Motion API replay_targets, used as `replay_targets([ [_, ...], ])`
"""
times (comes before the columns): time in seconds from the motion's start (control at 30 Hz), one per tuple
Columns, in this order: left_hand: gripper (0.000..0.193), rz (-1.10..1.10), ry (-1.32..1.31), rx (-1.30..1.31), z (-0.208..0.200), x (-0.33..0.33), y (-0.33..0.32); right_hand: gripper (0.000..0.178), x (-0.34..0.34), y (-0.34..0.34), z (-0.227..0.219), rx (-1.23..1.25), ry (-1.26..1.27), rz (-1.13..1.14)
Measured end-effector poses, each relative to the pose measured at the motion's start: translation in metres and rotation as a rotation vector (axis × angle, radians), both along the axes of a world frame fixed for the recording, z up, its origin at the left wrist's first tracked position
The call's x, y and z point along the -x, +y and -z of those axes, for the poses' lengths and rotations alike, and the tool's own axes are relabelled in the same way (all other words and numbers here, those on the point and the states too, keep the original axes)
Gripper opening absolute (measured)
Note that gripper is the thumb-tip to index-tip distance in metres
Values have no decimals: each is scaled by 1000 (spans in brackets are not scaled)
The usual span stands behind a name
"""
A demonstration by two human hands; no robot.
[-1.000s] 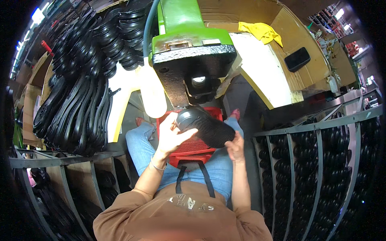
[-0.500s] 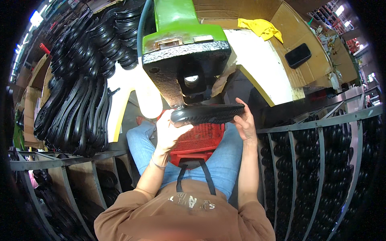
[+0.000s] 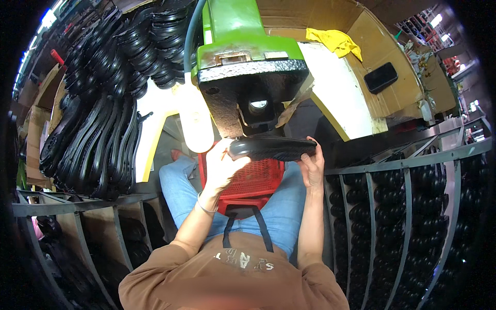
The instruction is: Operating a specialized industrial machine to attach or trim shoe soles.
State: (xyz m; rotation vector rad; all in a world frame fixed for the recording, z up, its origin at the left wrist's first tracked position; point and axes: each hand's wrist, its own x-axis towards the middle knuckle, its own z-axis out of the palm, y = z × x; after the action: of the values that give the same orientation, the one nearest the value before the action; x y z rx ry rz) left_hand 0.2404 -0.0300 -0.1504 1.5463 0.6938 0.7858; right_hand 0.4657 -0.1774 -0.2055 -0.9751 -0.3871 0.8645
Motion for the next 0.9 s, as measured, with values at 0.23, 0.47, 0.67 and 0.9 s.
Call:
replay_targets([
  [0.23,37,-51,-122,-10,-7,10,1,62,0,8,-46,154,-289,151],
  [0.47,47,-68,-398,178,-10,34,10,63,21,24,-68,152,-430,176],
  [0.67,41,-82,-501,357,-3,68,18,69,48,38,-78,121,-451,138],
  [0.9,42,-155,-565,506,29,109,29,70,74,54,-70,204,-563,85],
])
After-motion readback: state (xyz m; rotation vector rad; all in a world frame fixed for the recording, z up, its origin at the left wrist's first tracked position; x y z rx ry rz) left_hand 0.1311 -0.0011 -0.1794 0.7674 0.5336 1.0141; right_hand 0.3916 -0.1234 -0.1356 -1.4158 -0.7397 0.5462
